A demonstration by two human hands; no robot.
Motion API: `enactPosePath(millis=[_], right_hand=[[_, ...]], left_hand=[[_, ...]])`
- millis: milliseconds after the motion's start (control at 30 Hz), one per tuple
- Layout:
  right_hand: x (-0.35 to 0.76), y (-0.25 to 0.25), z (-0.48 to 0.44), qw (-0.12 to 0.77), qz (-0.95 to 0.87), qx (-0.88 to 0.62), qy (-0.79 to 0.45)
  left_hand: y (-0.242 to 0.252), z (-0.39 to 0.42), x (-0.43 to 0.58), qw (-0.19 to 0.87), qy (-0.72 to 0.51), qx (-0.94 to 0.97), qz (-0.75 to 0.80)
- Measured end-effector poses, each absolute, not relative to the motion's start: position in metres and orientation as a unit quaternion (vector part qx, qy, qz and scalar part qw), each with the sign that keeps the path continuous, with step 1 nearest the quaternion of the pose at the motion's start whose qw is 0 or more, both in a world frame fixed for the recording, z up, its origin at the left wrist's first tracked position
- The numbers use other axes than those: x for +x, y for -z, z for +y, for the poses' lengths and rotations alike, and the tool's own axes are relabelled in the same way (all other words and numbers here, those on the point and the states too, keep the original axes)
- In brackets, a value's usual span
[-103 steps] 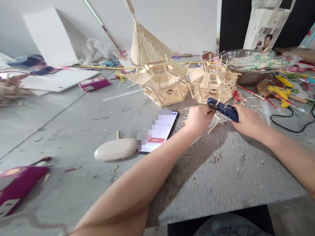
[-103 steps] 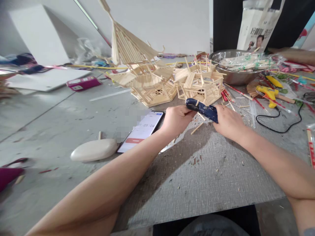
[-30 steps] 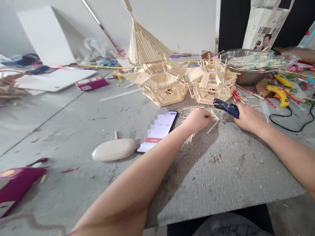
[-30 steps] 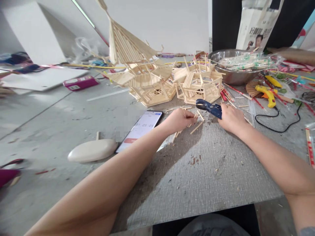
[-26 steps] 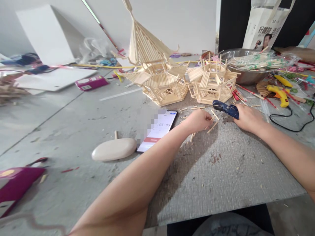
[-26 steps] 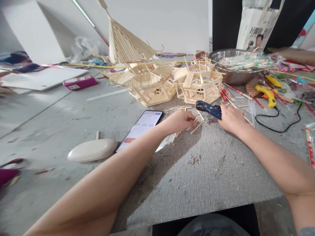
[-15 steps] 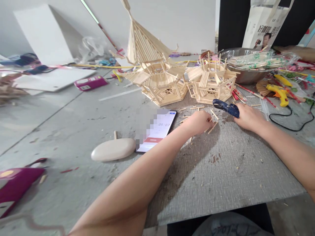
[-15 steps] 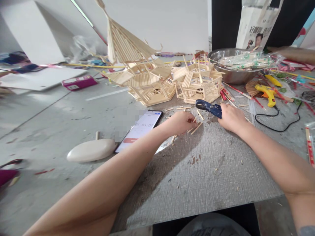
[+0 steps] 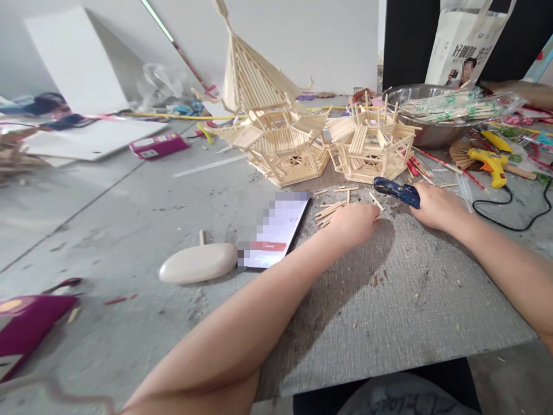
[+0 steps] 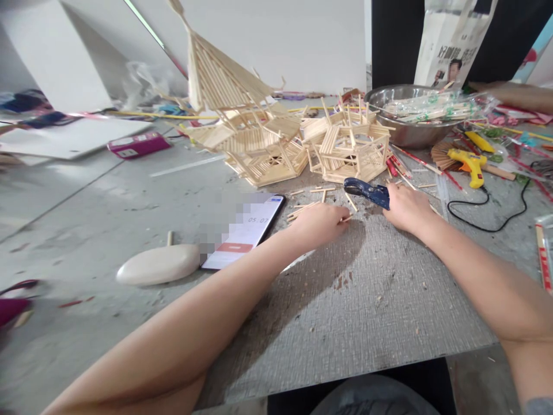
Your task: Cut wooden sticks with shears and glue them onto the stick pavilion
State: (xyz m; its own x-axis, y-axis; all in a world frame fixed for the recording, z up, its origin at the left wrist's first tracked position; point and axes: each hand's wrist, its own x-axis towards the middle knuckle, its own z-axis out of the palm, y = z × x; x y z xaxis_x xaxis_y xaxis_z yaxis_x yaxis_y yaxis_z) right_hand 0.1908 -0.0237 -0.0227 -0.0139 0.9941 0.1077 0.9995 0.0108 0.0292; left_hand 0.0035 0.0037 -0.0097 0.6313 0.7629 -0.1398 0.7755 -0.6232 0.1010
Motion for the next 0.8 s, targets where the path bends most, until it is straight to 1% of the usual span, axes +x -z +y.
enactPosePath(millis=[167,333,400,500,633,800], right_hand=[[0.190,0.021,-0.024,0.006,-0.720,-0.693,0.039],[0.188,0.023,-0.024,-0.022,-0.732,-0.679,0.050],[0.187,0.024,-0.024,-0.026,-0.730,-0.680,0.059],[0.185,0.026,-0.024,-0.026,-0.721,-0.689,0.060],[0.181,0.027,-0.026,-0.031,-0.713,-0.699,0.046],[0.181,0.022,-0.028,-0.045,-0.710,-0.702,0.033]], left_hand=[[0.006,0.015,-0.005,0.058,0.065,0.878,0.470],[0.003,0.024,-0.011,0.053,0.053,0.866,0.495],[0.002,0.026,-0.012,0.065,0.026,0.863,0.501],[0.003,0.026,-0.011,0.091,-0.047,0.862,0.497],[0.009,0.021,-0.004,0.138,-0.131,0.873,0.449],[0.018,0.012,0.003,0.172,-0.172,0.888,0.390]])
